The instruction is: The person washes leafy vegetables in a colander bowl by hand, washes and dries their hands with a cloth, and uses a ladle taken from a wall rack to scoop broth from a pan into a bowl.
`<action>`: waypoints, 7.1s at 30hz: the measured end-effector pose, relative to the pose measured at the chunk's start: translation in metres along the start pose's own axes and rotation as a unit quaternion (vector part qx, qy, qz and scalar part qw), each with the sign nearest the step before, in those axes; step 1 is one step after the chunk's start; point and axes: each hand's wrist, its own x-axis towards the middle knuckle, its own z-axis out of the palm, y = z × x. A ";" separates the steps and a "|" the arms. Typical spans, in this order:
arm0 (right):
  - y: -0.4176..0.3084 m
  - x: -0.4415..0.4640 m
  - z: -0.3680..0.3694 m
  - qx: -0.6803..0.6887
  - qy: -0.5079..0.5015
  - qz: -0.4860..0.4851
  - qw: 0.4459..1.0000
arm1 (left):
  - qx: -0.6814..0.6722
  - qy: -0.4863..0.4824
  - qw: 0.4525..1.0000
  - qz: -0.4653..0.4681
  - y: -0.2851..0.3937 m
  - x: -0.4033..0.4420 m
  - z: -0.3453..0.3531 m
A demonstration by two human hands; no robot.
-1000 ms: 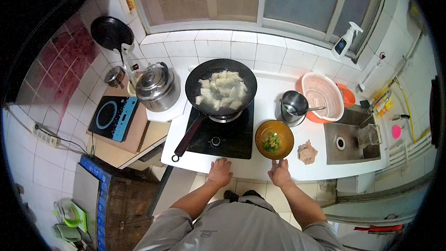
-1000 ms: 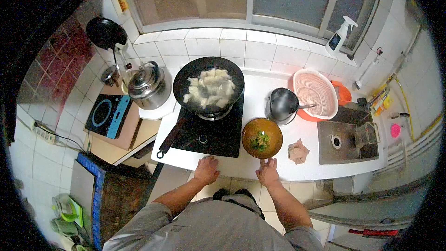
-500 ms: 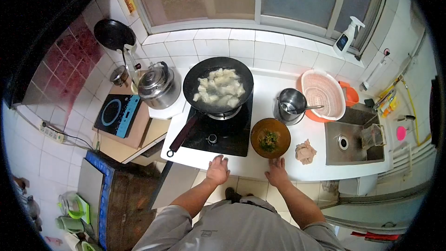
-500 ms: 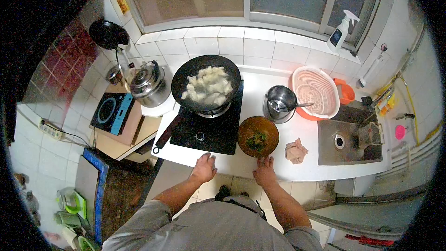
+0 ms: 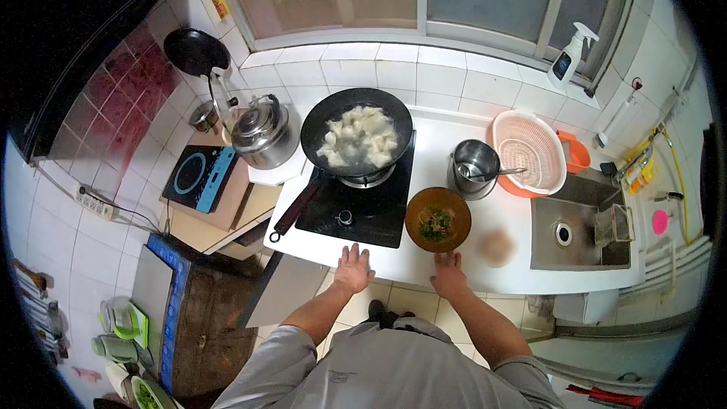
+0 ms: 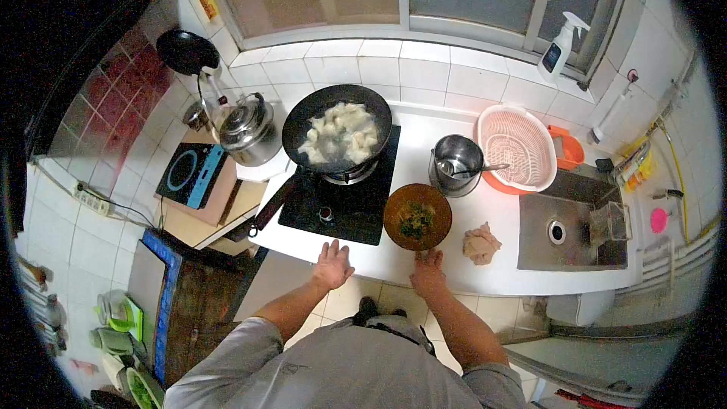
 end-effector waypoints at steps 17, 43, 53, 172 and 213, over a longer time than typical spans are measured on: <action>-0.008 -0.009 -0.012 0.032 0.016 0.061 0.997 | -0.015 -0.003 0.999 -0.051 0.021 -0.017 -0.028; -0.036 0.003 -0.017 0.050 -0.039 0.154 0.986 | -0.044 -0.062 0.997 -0.011 -0.008 -0.018 -0.047; -0.035 0.002 -0.013 0.042 -0.019 0.150 0.988 | -0.032 -0.057 0.998 0.002 -0.009 -0.019 -0.049; -0.091 -0.009 0.210 0.017 -0.281 -0.145 0.948 | -0.361 -0.075 0.816 -0.445 -0.078 -0.384 0.199; -0.624 -0.068 0.237 -0.178 -0.356 -0.539 0.743 | -0.510 0.048 0.420 -0.749 -0.030 -0.672 0.308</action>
